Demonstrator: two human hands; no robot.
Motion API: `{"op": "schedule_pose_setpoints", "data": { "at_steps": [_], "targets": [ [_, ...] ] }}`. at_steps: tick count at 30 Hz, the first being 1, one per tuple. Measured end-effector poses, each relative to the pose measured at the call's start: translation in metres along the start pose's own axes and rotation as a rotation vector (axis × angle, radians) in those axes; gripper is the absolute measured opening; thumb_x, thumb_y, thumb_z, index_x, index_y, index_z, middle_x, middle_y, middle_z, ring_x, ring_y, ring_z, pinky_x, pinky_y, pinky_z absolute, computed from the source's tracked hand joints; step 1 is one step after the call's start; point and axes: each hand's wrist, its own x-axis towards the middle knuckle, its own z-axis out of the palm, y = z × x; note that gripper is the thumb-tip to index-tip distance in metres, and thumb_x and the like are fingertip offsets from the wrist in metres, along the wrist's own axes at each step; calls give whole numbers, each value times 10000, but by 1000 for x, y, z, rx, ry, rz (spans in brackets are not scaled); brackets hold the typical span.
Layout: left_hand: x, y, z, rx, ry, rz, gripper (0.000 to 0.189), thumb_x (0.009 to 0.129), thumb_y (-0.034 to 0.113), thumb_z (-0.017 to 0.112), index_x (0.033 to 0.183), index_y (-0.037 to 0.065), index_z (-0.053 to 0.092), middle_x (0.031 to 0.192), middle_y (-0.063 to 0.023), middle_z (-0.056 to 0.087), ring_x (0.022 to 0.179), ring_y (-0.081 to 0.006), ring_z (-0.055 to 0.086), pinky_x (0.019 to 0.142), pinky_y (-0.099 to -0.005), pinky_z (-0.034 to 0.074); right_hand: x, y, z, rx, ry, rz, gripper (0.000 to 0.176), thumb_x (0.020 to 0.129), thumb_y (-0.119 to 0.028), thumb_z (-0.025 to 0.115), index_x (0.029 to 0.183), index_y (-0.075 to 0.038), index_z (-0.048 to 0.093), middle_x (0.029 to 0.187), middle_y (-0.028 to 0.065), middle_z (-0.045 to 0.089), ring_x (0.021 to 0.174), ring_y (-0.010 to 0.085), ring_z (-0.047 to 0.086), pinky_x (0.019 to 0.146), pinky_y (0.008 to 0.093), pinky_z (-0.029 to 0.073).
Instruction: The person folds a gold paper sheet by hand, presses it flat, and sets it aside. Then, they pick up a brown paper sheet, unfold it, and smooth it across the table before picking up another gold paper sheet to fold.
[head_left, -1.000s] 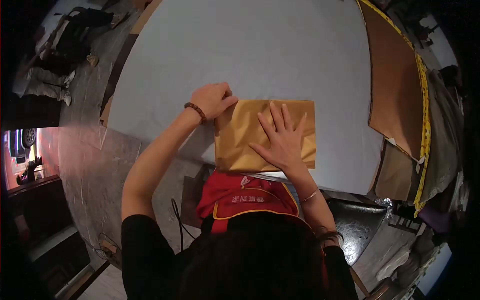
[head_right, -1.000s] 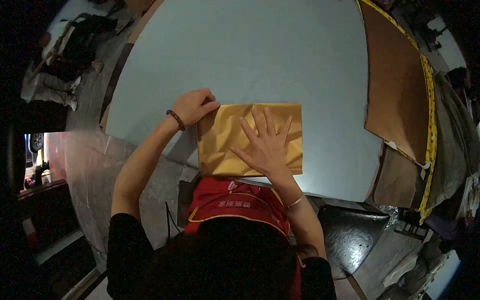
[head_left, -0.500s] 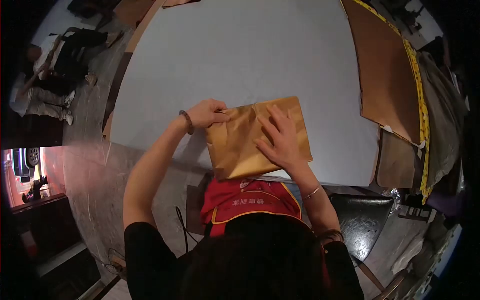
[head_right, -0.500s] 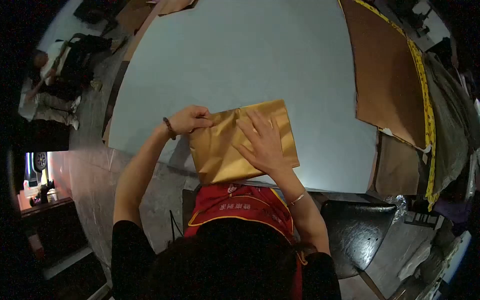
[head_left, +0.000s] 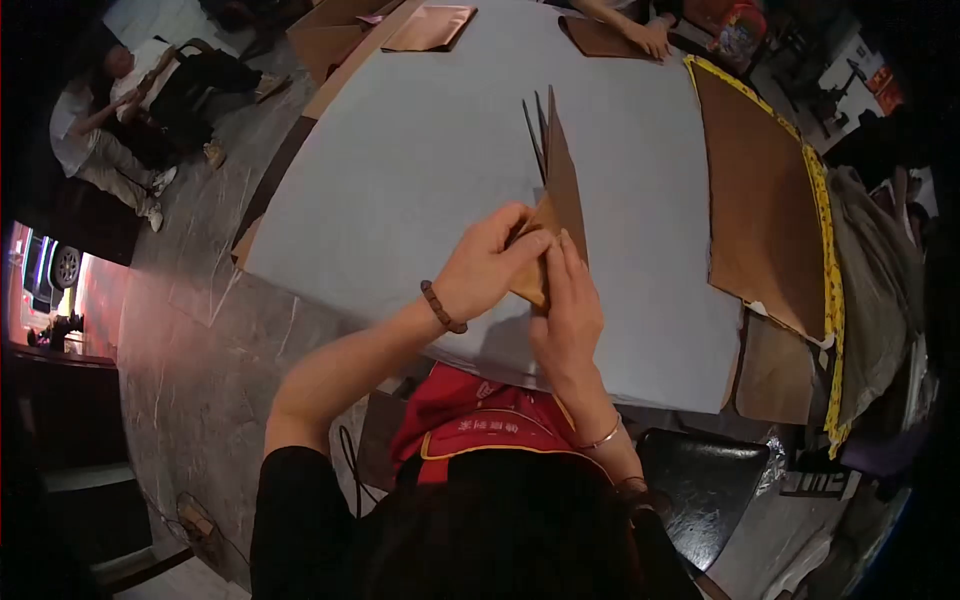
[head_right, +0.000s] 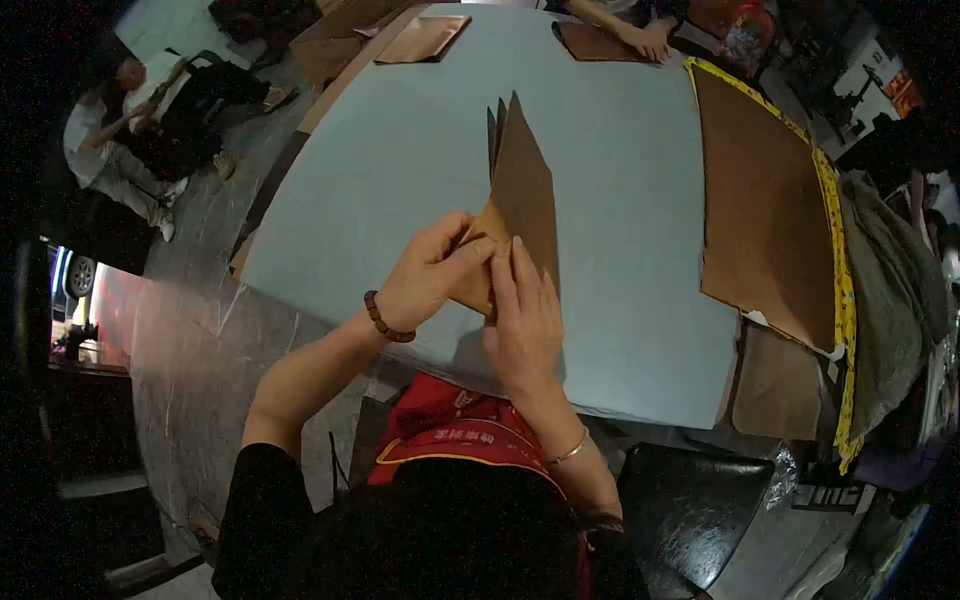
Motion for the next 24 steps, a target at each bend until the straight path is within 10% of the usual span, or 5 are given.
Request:
{"op": "schedule_pose_setpoints", "data": {
  "at_steps": [4, 7, 9, 14, 24],
  "targets": [
    [-6, 26, -9, -226, -189, -62, 359, 993, 265, 480, 1241, 12, 537, 1066, -16, 609, 952, -83, 542, 812, -227, 425, 13, 9, -44, 501, -64, 357, 468, 854, 15, 539, 1318, -33, 491, 1241, 131, 583, 1105, 279, 569, 943, 335, 459],
    [13, -16, -49, 667, 375, 552, 420, 951, 233, 564, 1313, 33, 490, 1152, -60, 587, 1029, -140, 565, 881, -296, 459, 8, 30, -73, 1073, -138, 694, 358, 960, -124, 526, 1291, 7, 490, 1254, 98, 569, 1120, 198, 552, 954, 316, 457],
    [2, -23, -54, 333, 377, 316, 444, 943, 206, 575, 1328, 16, 462, 1165, -78, 583, 1066, -142, 548, 902, -297, 458, 2, 39, -87, 1429, -190, 866, 389, 942, -140, 566, 1285, 19, 478, 1243, 118, 566, 1117, 202, 554, 955, 323, 459],
    [-21, -53, -67, -339, 36, -301, 436, 906, 97, 593, 1306, -8, 456, 1140, -77, 605, 1048, -148, 572, 926, -294, 462, -28, 77, -70, 1461, -205, 1111, 453, 935, -176, 592, 1319, -1, 428, 1257, 113, 545, 1119, 202, 552, 934, 340, 476],
    [-13, -118, -30, -387, 192, -302, 209, 908, 49, 572, 1106, -18, 566, 1034, -56, 626, 904, -124, 591, 810, -271, 483, -44, 109, -29, 906, 44, 931, 521, 927, -142, 567, 1377, -9, 342, 1276, 150, 475, 1155, 225, 504, 926, 331, 462]
  ]
}}
